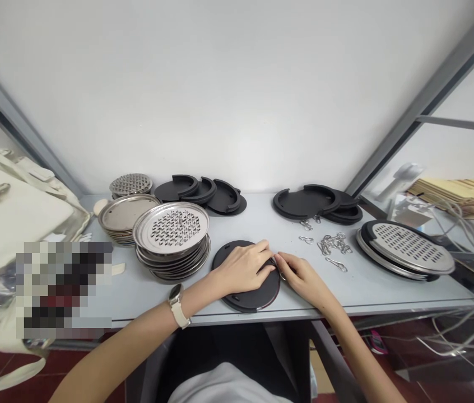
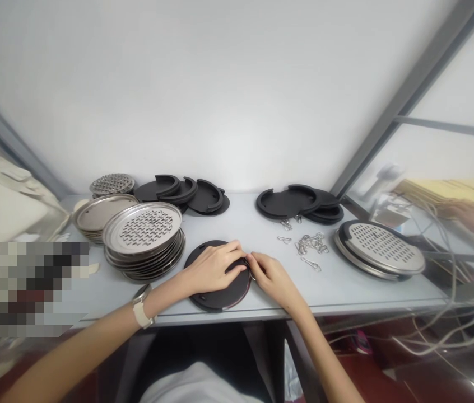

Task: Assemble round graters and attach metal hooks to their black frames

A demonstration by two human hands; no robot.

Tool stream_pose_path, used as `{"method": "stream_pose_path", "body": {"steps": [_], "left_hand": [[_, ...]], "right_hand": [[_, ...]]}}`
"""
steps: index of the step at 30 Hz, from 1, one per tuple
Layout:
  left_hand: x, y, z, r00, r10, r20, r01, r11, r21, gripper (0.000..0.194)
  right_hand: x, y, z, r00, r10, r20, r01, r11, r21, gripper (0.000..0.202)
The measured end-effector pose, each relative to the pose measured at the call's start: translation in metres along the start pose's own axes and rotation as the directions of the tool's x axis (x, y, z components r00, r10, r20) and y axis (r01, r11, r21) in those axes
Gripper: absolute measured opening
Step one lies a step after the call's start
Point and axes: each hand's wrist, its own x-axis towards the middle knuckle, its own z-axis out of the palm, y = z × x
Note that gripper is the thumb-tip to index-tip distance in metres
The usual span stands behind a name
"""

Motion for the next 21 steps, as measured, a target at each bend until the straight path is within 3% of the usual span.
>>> {"method": "stream_pose_path", "body": {"steps": [21], "left_hand": [[-0.0005, -0.0005, -0.0005, 1.0, 0.009, -0.007, -0.009, 1.0, -0.022, 0.021]], "right_hand": [[-0.0003, 0.0067, 0.0012, 1.0, -0.016, 0.0, 0.016, 1.0, -0.013, 0.033]]}}
